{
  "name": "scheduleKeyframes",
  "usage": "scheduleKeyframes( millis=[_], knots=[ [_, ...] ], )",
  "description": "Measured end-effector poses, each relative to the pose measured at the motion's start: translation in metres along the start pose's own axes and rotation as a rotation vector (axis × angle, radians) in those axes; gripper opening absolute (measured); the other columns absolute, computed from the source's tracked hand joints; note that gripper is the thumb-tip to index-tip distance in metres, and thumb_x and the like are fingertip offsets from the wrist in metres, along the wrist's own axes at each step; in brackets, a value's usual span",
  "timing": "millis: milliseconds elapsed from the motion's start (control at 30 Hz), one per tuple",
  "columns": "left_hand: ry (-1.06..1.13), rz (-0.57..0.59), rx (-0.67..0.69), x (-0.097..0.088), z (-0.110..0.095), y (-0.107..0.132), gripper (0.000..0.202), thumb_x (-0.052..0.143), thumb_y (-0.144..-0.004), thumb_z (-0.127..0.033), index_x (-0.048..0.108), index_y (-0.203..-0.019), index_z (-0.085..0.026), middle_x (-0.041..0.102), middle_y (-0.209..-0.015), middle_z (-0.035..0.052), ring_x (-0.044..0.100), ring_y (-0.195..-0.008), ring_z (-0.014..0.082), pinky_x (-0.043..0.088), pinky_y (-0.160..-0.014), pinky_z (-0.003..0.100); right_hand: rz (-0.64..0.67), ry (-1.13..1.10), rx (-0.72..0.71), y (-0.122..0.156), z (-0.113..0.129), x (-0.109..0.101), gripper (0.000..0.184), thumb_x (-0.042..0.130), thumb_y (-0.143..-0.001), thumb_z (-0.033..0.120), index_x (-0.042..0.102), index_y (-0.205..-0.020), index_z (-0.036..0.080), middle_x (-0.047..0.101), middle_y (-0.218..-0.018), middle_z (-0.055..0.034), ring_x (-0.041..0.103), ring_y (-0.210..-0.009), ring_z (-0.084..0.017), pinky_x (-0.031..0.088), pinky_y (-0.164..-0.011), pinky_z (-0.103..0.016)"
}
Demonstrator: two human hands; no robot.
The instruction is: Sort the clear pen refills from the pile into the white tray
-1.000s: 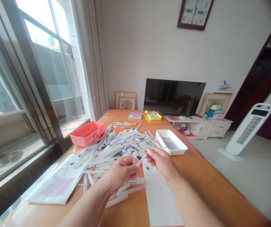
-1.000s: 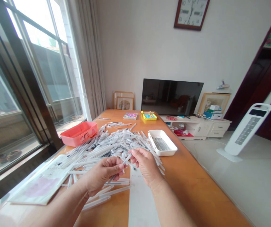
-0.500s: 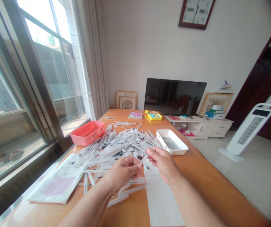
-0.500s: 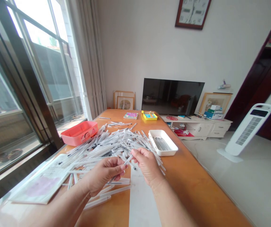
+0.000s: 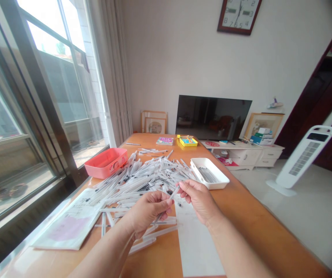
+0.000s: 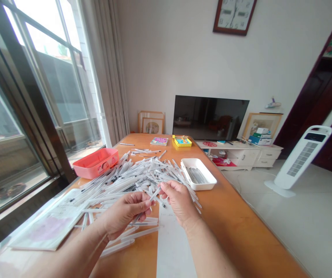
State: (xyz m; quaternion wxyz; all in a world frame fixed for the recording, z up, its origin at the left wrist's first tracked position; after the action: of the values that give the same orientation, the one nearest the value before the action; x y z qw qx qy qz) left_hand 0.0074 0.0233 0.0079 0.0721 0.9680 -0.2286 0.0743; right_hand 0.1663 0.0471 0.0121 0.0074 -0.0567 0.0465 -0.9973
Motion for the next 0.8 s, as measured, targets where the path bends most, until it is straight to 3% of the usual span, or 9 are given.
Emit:
scheduleKeyframes(
  millis=[200,533,800],
  knots=[
    [-0.167,-0.092,0.111,-0.003,0.001,-0.004,0.033,0.078,-0.076,-0.044,0.062,-0.079,-0.015,0.052,-0.066,-0.0020,0.042,-0.060,0.0096,0.035,-0.059,0.024,-0.100,0.003,0.023,0.002,-0.004,-0.002,0.037,0.075,-0.079,0.050,0.061,-0.069,0.017,0.060,-0.066,0.0008,0.046,-0.066,-0.011,0.036,-0.066,-0.026],
    [-0.009,-0.016,-0.038,0.001,0.001,0.002,0.036,0.065,-0.087,-0.049,0.067,-0.089,-0.013,0.066,-0.076,0.0064,0.050,-0.053,0.0098,0.035,-0.054,0.024,-0.075,-0.053,-0.035,0.001,-0.002,0.004,0.036,0.071,-0.083,0.051,0.065,-0.075,0.017,0.059,-0.068,0.0000,0.043,-0.060,-0.010,0.032,-0.056,-0.025],
    [0.037,0.005,-0.059,-0.002,0.006,-0.001,0.033,0.067,-0.085,-0.046,0.068,-0.083,-0.013,0.064,-0.069,0.0050,0.047,-0.050,0.0090,0.031,-0.051,0.023,-0.007,-0.149,0.006,-0.001,-0.006,0.009,0.030,0.072,-0.083,0.046,0.068,-0.078,0.016,0.062,-0.071,-0.0010,0.044,-0.060,-0.009,0.031,-0.054,-0.024]
  ],
)
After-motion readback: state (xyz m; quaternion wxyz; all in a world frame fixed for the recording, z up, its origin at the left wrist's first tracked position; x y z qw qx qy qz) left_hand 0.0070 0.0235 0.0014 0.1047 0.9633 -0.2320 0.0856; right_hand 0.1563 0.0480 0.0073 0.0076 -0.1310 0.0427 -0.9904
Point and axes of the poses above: each hand's wrist, its own y-axis away from the middle knuckle, its own x-axis out of the palm, z = x × y, the point moved 7 cm from there along -y, towards the middle knuckle
